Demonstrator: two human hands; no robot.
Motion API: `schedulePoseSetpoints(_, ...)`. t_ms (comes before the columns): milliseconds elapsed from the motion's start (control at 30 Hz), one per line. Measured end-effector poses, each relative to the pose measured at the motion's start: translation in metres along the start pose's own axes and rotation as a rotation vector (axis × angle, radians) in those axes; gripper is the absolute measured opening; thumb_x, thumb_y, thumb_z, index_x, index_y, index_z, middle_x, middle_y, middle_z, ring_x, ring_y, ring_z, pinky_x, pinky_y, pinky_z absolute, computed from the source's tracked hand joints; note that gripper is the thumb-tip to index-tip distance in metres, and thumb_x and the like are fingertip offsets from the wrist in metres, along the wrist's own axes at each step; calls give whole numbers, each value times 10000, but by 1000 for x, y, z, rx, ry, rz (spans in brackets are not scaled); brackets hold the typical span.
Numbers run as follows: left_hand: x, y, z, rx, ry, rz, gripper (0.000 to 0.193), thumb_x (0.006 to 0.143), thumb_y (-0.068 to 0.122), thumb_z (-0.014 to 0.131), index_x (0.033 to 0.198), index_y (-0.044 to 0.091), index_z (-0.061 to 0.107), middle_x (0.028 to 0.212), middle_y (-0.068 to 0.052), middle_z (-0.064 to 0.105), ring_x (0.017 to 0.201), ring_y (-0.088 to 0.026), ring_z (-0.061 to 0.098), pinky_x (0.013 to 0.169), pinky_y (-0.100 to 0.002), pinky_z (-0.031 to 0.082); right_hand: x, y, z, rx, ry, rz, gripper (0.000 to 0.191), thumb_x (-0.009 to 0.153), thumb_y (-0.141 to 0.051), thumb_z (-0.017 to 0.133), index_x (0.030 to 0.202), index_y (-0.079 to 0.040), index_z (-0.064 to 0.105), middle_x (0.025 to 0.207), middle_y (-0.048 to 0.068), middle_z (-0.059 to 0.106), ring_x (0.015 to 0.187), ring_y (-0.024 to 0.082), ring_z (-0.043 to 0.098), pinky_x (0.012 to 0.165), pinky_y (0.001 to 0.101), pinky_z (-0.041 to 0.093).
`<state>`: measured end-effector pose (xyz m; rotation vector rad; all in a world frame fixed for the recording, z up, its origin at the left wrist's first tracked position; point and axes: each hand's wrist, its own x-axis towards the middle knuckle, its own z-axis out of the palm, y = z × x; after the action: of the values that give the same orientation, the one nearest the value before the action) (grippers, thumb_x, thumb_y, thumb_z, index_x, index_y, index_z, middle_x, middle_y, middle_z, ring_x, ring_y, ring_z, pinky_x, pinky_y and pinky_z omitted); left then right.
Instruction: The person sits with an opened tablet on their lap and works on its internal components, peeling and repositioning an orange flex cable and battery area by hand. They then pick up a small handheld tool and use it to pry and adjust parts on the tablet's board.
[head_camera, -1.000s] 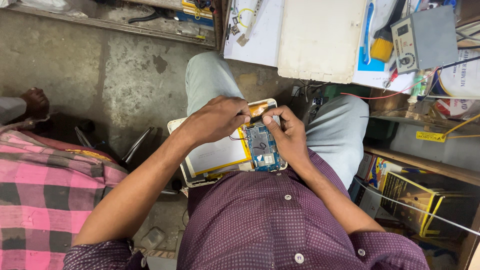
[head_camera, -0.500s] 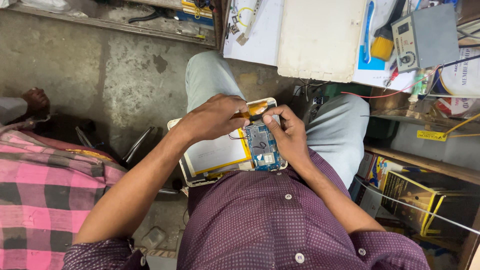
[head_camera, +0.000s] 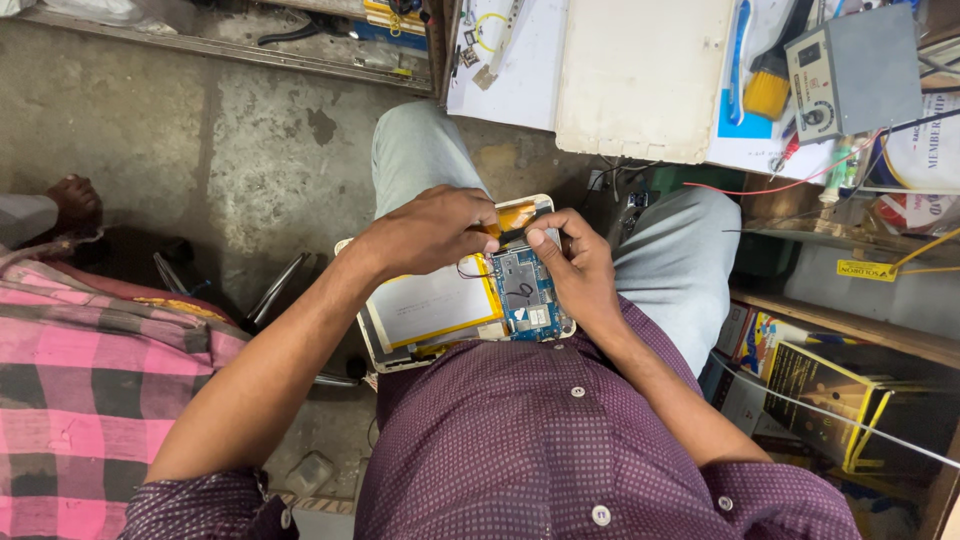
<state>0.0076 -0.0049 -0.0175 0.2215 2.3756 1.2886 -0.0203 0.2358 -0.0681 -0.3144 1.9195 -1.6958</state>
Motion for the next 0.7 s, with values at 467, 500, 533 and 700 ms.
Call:
schedulePoseSetpoints(467, -4, 6, 1, 17, 1, -48, 202, 916, 216, 674, 973, 27, 716, 1034, -112, 700, 1031, -319, 641, 905, -440, 473, -1, -4, 1, -4, -13, 2, 149, 1043, -163, 647, 1081, -20, 631, 890, -25, 646, 770, 5, 568, 656, 180, 475)
schedulePoseSetpoints(500, -4, 5, 1, 11, 10, -33, 200, 911, 211, 678, 974, 25, 715, 1036, -114, 700, 1032, -322, 642, 904, -440, 475, -1, -3, 1, -1, -14, 4, 148, 1042, -162, 646, 1081, -21, 631, 894, -26, 648, 774, 5, 572, 661, 180, 479)
schedulePoseSetpoints(533, -4, 4, 2, 5, 18, -17, 198, 906, 205, 681, 975, 22, 713, 1038, -116, 700, 1032, -324, 643, 903, -440, 477, -1, -3, 1, 2, -15, 5, 147, 1041, -162, 645, 1081, -22, 630, 897, -27, 650, 779, 5, 575, 666, 180, 482)
schedulePoseSetpoints(700, -2, 2, 7, 26, 71, 35, 193, 891, 186, 700, 968, 10, 721, 1019, -136, 698, 1016, -345, 641, 901, -443, 478, -1, -1, 1, -12, -2, -16, 142, 1046, -158, 651, 1080, -22, 632, 915, -29, 640, 795, 6, 560, 684, 181, 472)
